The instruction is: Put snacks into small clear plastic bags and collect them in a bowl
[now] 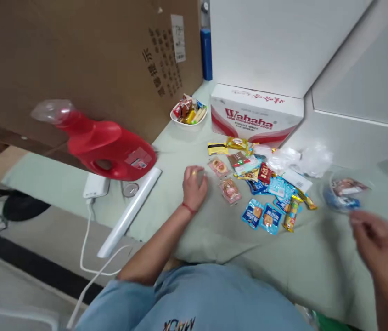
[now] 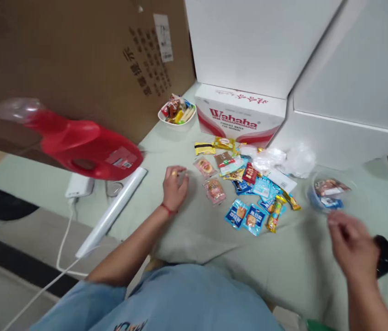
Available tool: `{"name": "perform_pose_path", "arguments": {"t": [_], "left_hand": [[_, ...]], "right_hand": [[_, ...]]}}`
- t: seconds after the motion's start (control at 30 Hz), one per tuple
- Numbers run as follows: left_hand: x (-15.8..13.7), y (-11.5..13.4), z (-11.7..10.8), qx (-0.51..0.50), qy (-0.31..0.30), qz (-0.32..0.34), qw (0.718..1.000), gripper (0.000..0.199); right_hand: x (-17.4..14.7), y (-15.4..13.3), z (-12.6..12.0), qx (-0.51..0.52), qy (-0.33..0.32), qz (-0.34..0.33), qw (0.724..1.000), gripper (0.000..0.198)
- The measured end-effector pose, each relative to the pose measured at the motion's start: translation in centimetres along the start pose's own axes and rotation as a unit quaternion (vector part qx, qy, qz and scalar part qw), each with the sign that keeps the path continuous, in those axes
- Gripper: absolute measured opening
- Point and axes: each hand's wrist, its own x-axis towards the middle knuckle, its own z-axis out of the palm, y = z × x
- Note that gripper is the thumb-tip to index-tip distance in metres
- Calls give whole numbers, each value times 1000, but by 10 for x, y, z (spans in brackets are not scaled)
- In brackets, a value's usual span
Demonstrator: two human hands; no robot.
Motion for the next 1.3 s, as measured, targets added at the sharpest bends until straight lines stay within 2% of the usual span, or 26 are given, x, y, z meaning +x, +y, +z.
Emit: {"name": "perform_pose_path", "arguments": {"t": [0.03,0.1,0.2,0.27,0.33,0.43,0.53,0.6,0.7,0.77,0.83,0.9,0.97,1.07,1.1,1.13,1.17,1.2,1.23,1.27,1.3], "left_hand": [[29,-3,7,6,11,-6,1000,18],[89,-11,16,14,27,-17,999,23],[166,-22,19,45,6,-38,998,30],[194,-29,17,34,-11,-32,999,38],[203,-35,14,24,-23,-18,999,41],[186,-44,7,14,-33,13,999,23],[142,-50,5,22,-37,30,999,27],[102,-51,4,28,-43,41,998,25],[33,-46,3,36,-40,49,997,23],[-10,-38,-2,37,-43,61,996,20],[-42,-24,-11,33,-41,99,994,17],[-59,-5,-23,19,-48,118,992,16],[-60,20,-32,-15,-66,115,991,14],[-38,57,-31,-145,-77,36,986,19],[-27,68,-25,-227,-85,-15,970,23],[-14,76,-17,-327,-96,-82,936,26],[-2,81,-7,-436,-116,-150,880,27],[10,84,6,-523,-156,-216,810,26],[20,84,19,-579,-194,-277,742,25],[27,83,31,-612,-216,-331,685,23],[33,79,43,-633,-222,-372,642,22]], "right_hand": [[-32,-5,8,10,-42,-4,999,36],[-87,-10,15,22,-111,38,993,26],[-136,-6,9,16,-99,104,990,28],[-151,2,-2,5,-92,124,988,38],[-157,11,-12,-14,-76,149,986,46],[-154,20,-14,-17,-33,214,976,51],[-136,20,-3,24,-19,249,968,57],[-119,15,7,37,-26,220,975,57],[-96,3,18,24,-52,119,991,50],[-87,-4,21,16,-63,62,996,47],[-86,-8,22,12,-63,36,997,45],[-93,-9,21,8,-57,32,998,44],[-104,-7,21,5,-51,42,998,43],[-124,-7,23,19,-43,87,995,42],[-130,-9,25,31,-42,110,993,42],[-134,-12,27,44,-40,134,989,43],[-138,-15,29,57,-41,152,986,43],[-140,-20,31,67,-42,160,984,43],[-142,-25,33,73,-45,155,984,42],[-142,-30,34,74,-51,137,986,40],[-143,-35,36,72,-59,112,989,37]]}}
